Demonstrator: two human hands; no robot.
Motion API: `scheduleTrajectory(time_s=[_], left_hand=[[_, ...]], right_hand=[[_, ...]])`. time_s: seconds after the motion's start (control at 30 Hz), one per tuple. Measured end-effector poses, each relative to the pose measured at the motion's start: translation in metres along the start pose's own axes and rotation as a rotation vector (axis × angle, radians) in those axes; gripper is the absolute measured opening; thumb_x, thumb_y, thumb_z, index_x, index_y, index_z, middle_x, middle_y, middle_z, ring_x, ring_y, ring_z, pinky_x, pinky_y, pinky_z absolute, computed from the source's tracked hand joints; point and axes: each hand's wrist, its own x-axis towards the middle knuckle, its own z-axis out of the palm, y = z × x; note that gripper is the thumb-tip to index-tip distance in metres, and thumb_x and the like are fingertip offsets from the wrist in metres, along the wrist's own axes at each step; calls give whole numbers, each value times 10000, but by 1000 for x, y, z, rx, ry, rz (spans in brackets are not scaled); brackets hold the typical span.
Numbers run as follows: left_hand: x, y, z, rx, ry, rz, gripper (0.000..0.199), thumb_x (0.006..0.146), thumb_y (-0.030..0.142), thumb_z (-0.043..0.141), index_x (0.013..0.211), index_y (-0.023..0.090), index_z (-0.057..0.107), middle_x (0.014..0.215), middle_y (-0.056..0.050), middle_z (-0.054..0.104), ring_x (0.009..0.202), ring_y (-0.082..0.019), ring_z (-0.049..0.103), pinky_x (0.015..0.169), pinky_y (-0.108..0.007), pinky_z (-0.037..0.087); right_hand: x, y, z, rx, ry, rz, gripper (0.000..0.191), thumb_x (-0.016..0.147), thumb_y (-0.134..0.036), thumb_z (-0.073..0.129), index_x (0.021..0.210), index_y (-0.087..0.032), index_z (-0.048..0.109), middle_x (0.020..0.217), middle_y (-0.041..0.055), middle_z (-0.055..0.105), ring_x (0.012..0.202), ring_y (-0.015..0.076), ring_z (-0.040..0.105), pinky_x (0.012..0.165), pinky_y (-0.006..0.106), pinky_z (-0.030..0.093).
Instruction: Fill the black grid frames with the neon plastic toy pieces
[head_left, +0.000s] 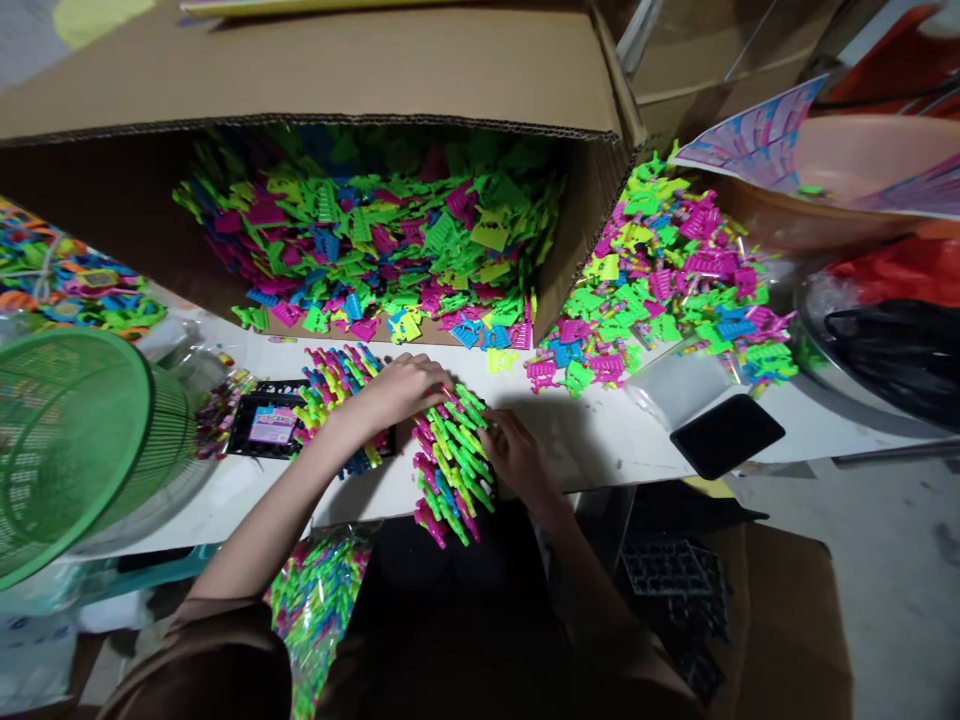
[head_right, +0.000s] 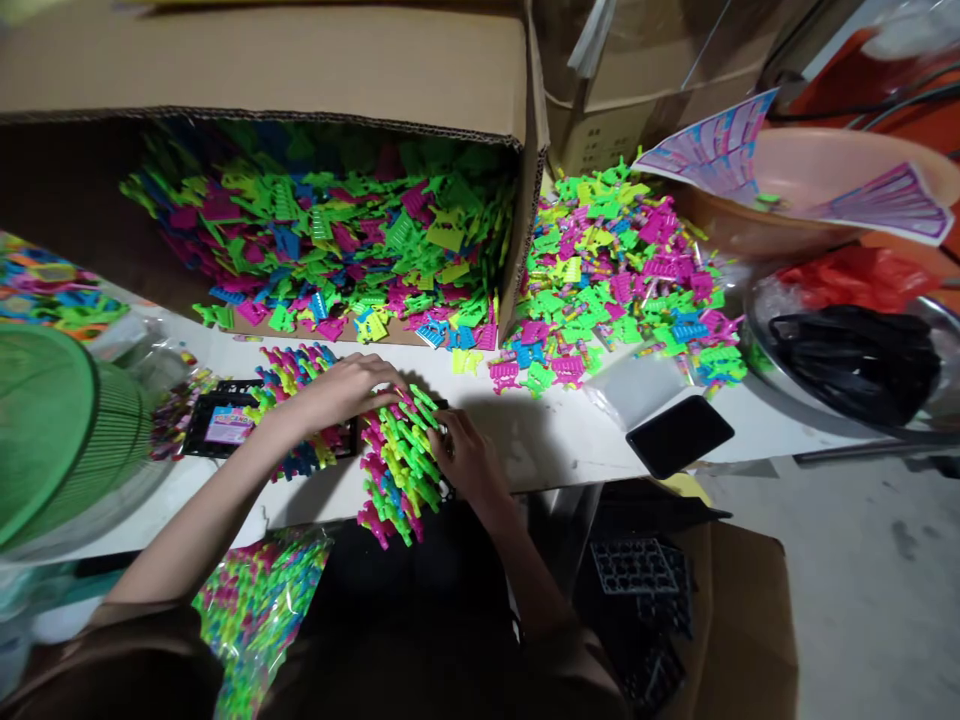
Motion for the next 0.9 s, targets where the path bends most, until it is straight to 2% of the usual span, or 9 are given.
scheduleTrajectory(time_s=[0.33, 0.53, 0.63, 0.73, 0.8, 0.9], left_hand=[[2, -1, 9, -67, 79, 34, 211, 947, 262, 479, 932, 177, 671, 881, -56, 726, 838, -189, 662, 788, -309, 447], [1, -1, 13, -46, 108, 39, 194, 936, 280, 500, 901, 181, 662, 859, -45, 725, 817, -185, 667, 783, -306, 450], [-2, 1, 14, -41, 97, 17, 198, 940, 268, 487, 904, 174, 658, 857, -53, 726, 805, -189, 668, 794, -316, 450], [-5, 3, 17, -69, 73, -32, 174, 930, 259, 505, 920, 168, 653, 873, -65, 726, 789, -197, 667, 732, -301, 453], [-6, 3, 20, -94, 65, -56, 161, 923, 261, 517, 930, 169, 649, 880, -67, 723, 782, -202, 666, 705, -297, 456], [-7, 3, 22, -140, 76, -59, 159, 917, 273, 528, 960, 172, 643, 918, -71, 719, 809, -209, 668, 743, -316, 473]], right_hand=[[0, 12, 6, -4, -13, -18, 274, 966, -302, 418, 1035, -224, 671, 914, 56, 713, 820, 185, 678, 724, 278, 537], [5, 15, 1, -29, -68, -46, 279, 962, -268, 410, 1015, -241, 683, 953, 53, 729, 916, 194, 678, 825, 293, 540], [9, 14, -5, -50, -119, -60, 277, 955, -261, 413, 1018, -244, 682, 937, 54, 728, 913, 197, 676, 798, 288, 544], [12, 13, -10, -43, -153, -59, 269, 950, -267, 417, 1008, -256, 679, 938, 49, 721, 925, 196, 669, 793, 287, 542], [12, 14, -11, -8, -145, -39, 257, 946, -284, 422, 993, -254, 673, 935, 49, 713, 899, 193, 669, 785, 290, 542], [9, 19, -9, 81, -111, 44, 212, 919, -332, 475, 1008, -241, 644, 943, 47, 693, 779, 172, 658, 703, 279, 546]])
